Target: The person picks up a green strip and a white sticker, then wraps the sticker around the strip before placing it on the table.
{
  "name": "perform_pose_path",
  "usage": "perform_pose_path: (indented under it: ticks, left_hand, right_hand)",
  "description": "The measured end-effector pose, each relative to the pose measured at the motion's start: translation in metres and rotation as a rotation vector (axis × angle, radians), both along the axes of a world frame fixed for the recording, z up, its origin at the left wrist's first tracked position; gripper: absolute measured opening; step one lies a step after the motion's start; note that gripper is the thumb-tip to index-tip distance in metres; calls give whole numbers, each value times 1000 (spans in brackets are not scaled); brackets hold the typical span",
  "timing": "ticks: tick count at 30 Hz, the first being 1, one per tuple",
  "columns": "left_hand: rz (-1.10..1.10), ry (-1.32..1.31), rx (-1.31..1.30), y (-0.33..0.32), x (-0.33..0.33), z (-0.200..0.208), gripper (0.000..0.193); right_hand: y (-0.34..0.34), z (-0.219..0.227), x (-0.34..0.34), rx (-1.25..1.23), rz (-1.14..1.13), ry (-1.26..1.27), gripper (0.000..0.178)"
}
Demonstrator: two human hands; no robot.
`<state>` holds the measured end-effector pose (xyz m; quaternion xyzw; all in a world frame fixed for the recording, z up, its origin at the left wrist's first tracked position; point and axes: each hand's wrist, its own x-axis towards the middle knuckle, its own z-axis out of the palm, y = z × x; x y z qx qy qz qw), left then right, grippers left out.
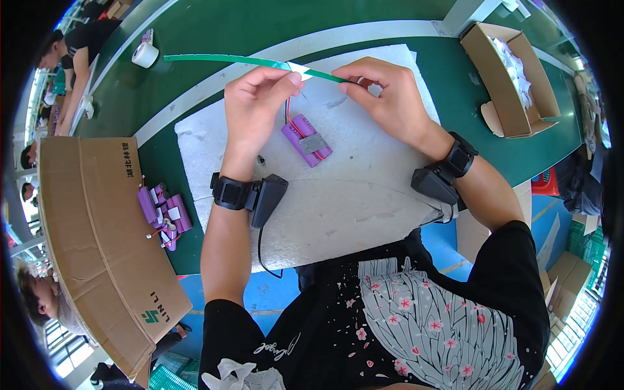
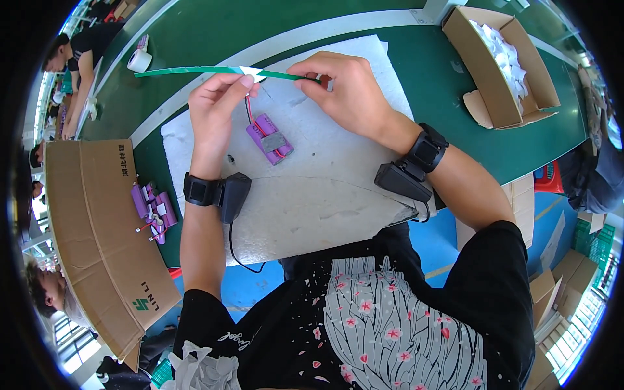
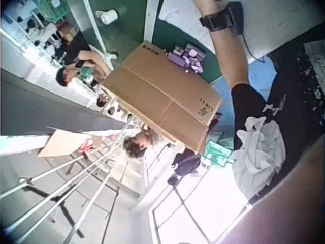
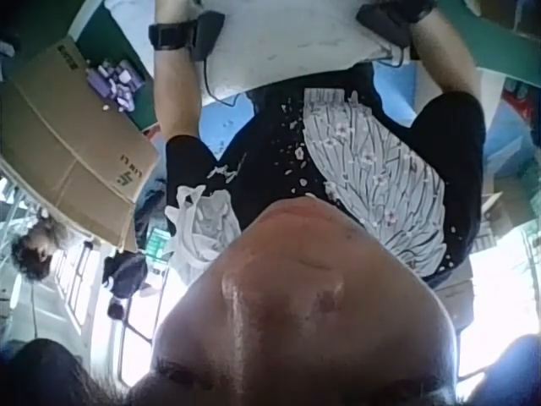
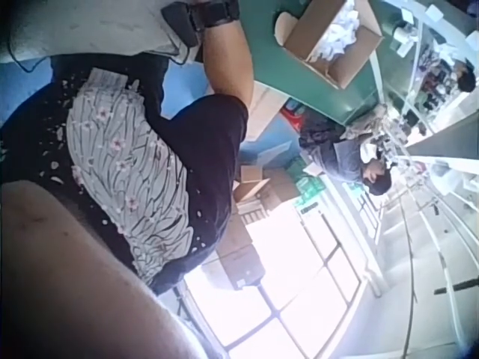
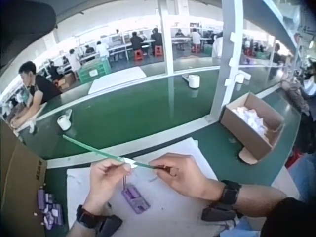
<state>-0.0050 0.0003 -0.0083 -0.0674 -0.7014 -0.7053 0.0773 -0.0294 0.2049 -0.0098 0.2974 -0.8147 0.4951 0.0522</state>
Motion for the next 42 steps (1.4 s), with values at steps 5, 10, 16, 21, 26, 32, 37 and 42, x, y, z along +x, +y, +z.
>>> perform_pose_path:
  ticks: [5,10,16,21,26,32,37,42]
  left_hand:
    - [19,3,-34,0,1,0,10]
    - [28,-3,-52,0,1,1,11]
    - [-5,-3,-27,1,-1,-1,10]
    - [-3,-8,-34,0,1,0,10]
    - [75,49,54,-7,-3,-2,12]
    - [149,96,166,-22,-7,1,14]
    - [207,101,232,-28,-10,0,14]
    - [138,61,155,-23,-7,0,14]
  right_hand:
    - [1,1,1,24,-38,16,15]
    - [1,-1,0,16,-39,30,15]
    - [1,-1,0,9,-4,-14,15]
    - [0,0,0,13,-5,7,16]
    - [0,-2,-1,34,-56,-5,16]
    - [1,-8,-3,43,-133,17,17]
    - [1,-10,-4,50,-166,20,17]
    - [2,-6,-3,62,-133,12,17]
